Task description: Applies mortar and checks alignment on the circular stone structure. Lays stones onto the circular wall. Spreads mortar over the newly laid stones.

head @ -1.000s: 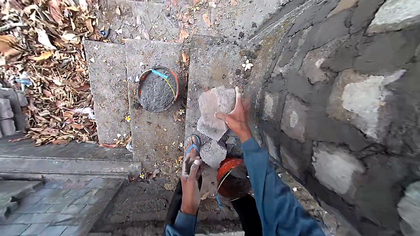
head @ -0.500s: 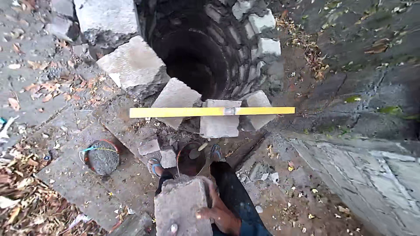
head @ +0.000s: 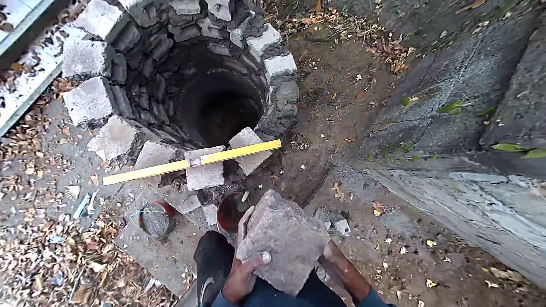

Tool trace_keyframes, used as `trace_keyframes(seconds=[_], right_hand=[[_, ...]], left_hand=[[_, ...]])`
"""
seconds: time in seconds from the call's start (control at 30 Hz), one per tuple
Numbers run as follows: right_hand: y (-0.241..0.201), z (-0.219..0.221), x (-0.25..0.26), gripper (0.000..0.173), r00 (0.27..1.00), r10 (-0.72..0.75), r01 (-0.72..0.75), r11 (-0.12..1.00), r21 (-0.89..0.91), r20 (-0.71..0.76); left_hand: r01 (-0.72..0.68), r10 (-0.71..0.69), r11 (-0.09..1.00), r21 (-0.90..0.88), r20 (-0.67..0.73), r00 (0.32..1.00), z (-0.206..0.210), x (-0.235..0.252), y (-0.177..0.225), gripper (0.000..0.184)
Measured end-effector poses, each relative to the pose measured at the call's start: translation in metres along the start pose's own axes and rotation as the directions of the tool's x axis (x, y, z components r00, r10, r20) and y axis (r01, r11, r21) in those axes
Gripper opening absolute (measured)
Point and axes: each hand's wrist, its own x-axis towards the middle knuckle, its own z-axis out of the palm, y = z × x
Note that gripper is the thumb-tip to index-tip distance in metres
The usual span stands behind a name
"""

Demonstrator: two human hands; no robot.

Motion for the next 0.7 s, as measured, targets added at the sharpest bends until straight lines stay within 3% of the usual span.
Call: trace_keyframes(seconds=[0.07,0.17,0.23,0.33,0.53,0.7], right_hand=[[-0.026,-0.044,-0.004,0.092,0.999,-0.029,0.031,0.997,-0.071,0.034],[-0.073,-0.098,-0.001,0.116,0.995,-0.027,0.051,0.962,-0.270,0.093],[-0.098,-0.117,0.005,0.118,0.988,0.017,0.041,0.932,-0.361,0.156],[-0.122,-0.126,0.014,0.110,0.974,0.058,0.038,0.909,-0.415,0.217],[-0.150,-0.129,0.038,0.096,0.998,0.045,-0.032,0.965,-0.259,0.044],[-0.192,-0.120,0.110,0.106,0.988,0.157,-0.142,0.920,-0.365,0.010]], left_hand=[[0.034,-0.044,0.997,0.073,0.140,0.989,0.032,0.014,-0.002,0.106],[0.028,-0.086,0.984,0.174,0.335,0.938,0.075,0.037,-0.010,0.109],[0.069,-0.143,0.978,0.197,0.389,0.910,0.099,0.049,-0.020,0.107],[0.159,-0.242,0.958,0.238,0.375,0.895,0.131,0.063,-0.029,0.104],[0.233,-0.297,0.930,0.283,0.210,0.932,0.174,0.100,-0.024,0.103],[0.202,-0.227,0.940,0.274,0.061,0.972,0.194,0.155,0.001,0.104]])
